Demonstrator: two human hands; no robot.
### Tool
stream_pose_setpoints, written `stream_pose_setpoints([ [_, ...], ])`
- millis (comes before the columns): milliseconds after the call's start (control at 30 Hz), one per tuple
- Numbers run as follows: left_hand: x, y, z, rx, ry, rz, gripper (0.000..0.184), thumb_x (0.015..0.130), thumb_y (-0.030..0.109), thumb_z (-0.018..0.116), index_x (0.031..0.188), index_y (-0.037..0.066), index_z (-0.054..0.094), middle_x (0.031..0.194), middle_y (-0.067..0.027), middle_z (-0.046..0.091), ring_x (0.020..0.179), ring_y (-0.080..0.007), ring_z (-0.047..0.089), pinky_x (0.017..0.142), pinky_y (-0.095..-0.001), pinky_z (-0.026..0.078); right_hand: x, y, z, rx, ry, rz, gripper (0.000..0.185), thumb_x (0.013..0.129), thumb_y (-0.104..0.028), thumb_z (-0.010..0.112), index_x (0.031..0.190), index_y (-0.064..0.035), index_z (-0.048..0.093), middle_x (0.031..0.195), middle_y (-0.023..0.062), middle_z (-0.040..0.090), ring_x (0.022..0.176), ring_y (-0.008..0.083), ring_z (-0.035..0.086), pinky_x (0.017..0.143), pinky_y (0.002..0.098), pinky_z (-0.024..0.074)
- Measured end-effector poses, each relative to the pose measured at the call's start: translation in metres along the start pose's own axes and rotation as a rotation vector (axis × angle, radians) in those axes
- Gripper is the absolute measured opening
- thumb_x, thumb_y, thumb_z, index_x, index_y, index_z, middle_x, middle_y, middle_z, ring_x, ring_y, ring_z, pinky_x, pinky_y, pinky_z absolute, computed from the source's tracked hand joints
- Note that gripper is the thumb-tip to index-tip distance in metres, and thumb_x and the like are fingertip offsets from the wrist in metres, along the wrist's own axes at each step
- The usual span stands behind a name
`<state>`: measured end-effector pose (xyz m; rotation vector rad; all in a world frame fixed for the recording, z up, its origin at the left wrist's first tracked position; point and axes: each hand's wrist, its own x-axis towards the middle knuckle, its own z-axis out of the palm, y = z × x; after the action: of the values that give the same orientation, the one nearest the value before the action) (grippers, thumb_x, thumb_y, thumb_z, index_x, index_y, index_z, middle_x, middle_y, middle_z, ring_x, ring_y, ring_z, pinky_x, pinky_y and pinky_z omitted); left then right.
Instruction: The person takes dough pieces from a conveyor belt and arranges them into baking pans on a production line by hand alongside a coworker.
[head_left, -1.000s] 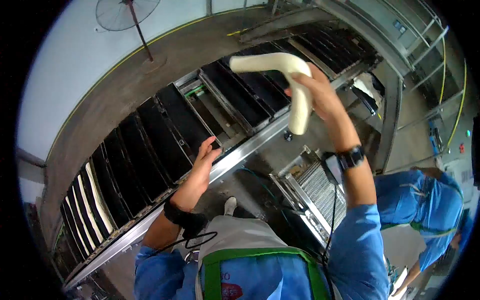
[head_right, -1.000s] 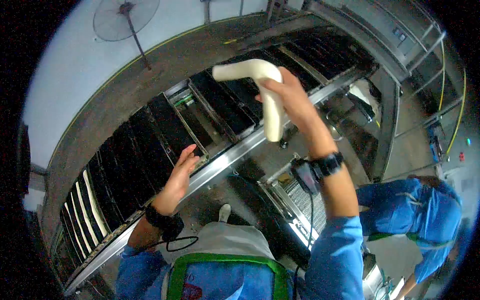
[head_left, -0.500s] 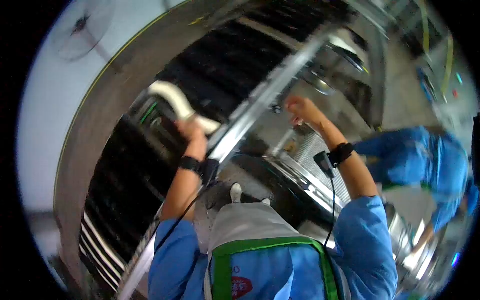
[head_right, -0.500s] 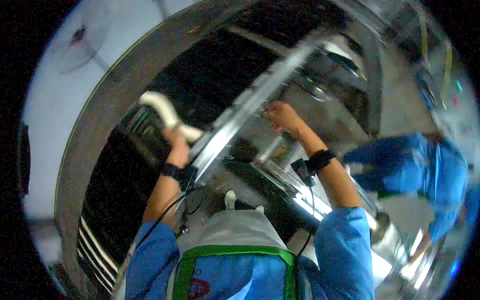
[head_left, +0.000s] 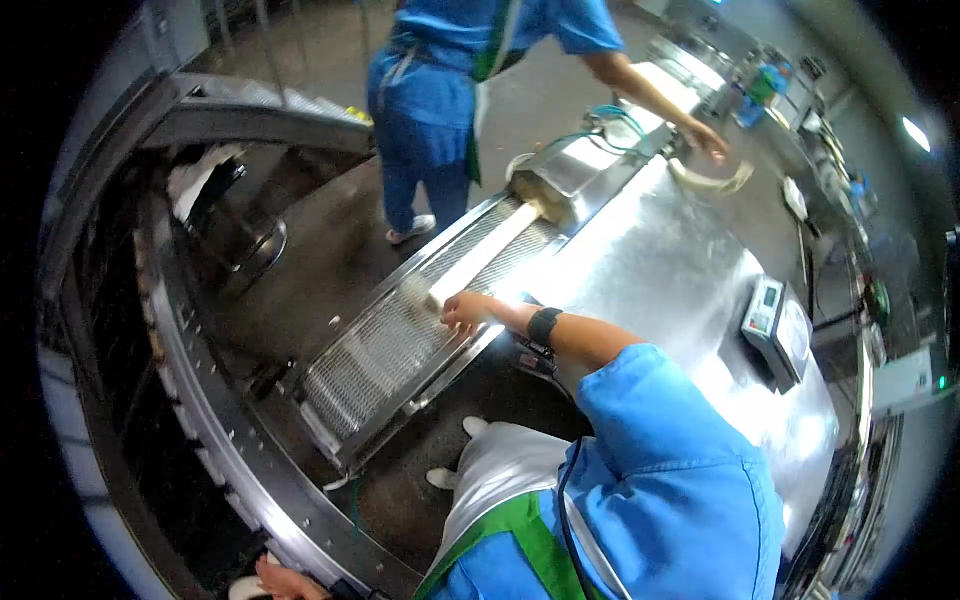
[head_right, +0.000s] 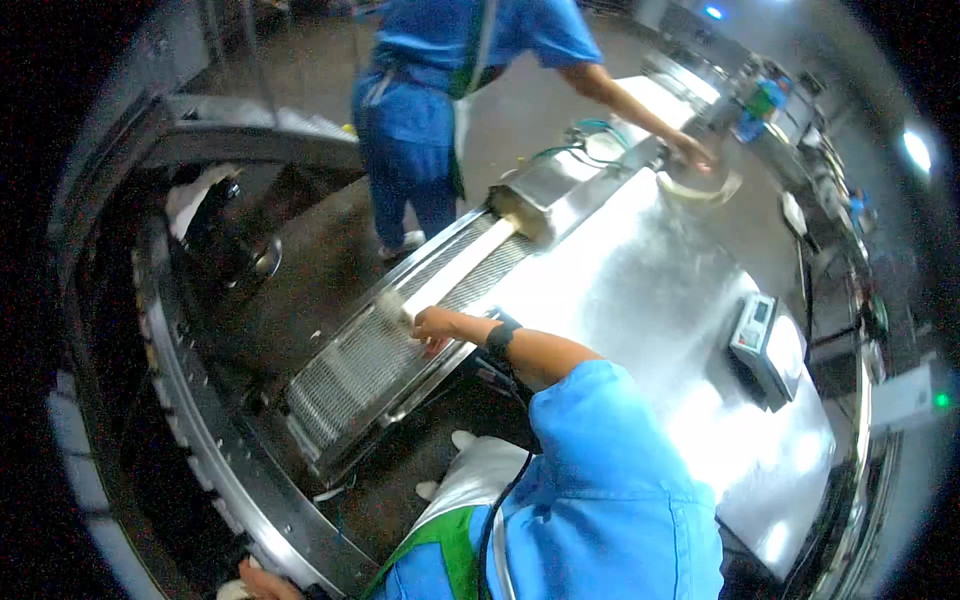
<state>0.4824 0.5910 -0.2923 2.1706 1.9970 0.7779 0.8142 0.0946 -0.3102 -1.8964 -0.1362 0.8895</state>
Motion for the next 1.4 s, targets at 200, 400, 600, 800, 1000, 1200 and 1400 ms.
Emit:
stream_pose_setpoints([
  [200,-0.003,0.023,0.013,-0.042,-0.012,0.150,0.034,0.075,0.027,0.045,0.103,0.006,0.044,0.097,-0.0178,0.046,0.079,-0.0271,0.048,0.071,-0.0363,0.039,-0.020,0.049,-0.066,-0.551,0.386,-0.077,0.025,0.070,-0.016,0.052,0.090,-0.0003,0.051,0.077,0.0153,0.055,0.072,0.0222,0.055,0.063,0.0321,0.0449],
  [400,-0.002,0.036,0.022,-0.072,-0.024,0.225,0.030,0.077,0.025,0.043,0.097,0.003,0.047,0.091,-0.0164,0.049,0.075,-0.0250,0.049,0.068,-0.0345,0.039,-0.012,0.037,-0.111,-0.930,0.707,-0.212,0.046,0.061,-0.010,0.057,0.104,-0.0084,0.042,0.106,0.0106,0.042,0.100,0.0255,0.040,0.077,0.0358,0.0378],
  [600,0.016,0.026,0.030,-0.084,-0.054,0.338,0.029,0.079,0.024,0.040,0.092,0.000,0.050,0.086,-0.0149,0.052,0.072,-0.0229,0.049,0.066,-0.0327,0.040,0.050,0.025,-0.082,-1.328,0.402,-0.165,0.032,0.068,-0.019,0.052,0.099,-0.0171,0.046,0.098,0.0043,0.044,0.097,0.0217,0.041,0.084,0.0484,0.0264],
  [800,0.048,-0.025,0.030,-0.203,-0.103,0.455,0.030,0.080,0.022,0.038,0.086,-0.003,0.053,0.080,-0.0135,0.055,0.068,-0.0208,0.050,0.063,-0.0309,0.041,0.067,-0.016,-0.078,-1.119,-0.058,-0.152,0.031,0.061,-0.021,0.060,0.087,-0.0061,0.054,0.082,0.0101,0.054,0.075,0.0239,0.052,0.066,0.0340,0.0429],
  [1000,0.020,0.015,-0.013,0.301,0.034,0.488,0.018,0.075,0.017,0.045,0.073,0.005,0.057,0.073,-0.0072,0.057,0.063,-0.0176,0.054,0.056,-0.0268,0.043,0.018,-0.145,-0.015,-0.406,-0.292,-0.451,0.056,0.063,-0.032,0.056,0.102,0.0057,0.043,0.083,0.0131,0.053,0.068,0.0186,0.052,0.063,0.0301,0.0429],
  [1200,0.017,0.018,0.009,-0.064,0.168,0.262,0.024,0.072,0.025,0.042,0.070,0.009,0.060,0.087,0.0003,0.055,0.096,-0.0175,0.039,0.087,-0.0429,0.018,-0.015,-0.275,0.141,-0.130,-0.500,-0.397,0.038,0.068,-0.026,0.055,0.092,0.0014,0.042,0.077,0.0071,0.048,0.058,0.0108,0.050,0.049,0.0218,0.0441],
  [1400,0.015,0.041,-0.014,-0.107,0.177,0.198,0.024,0.071,0.023,0.045,0.065,0.006,0.061,0.085,0.0004,0.055,0.095,-0.0178,0.040,0.090,-0.0404,0.015,-0.016,-0.397,0.273,0.132,-0.828,-0.573,0.037,0.072,-0.024,0.054,0.095,0.0040,0.042,0.076,0.0079,0.050,0.057,0.0131,0.053,0.051,0.0215,0.0460],
])
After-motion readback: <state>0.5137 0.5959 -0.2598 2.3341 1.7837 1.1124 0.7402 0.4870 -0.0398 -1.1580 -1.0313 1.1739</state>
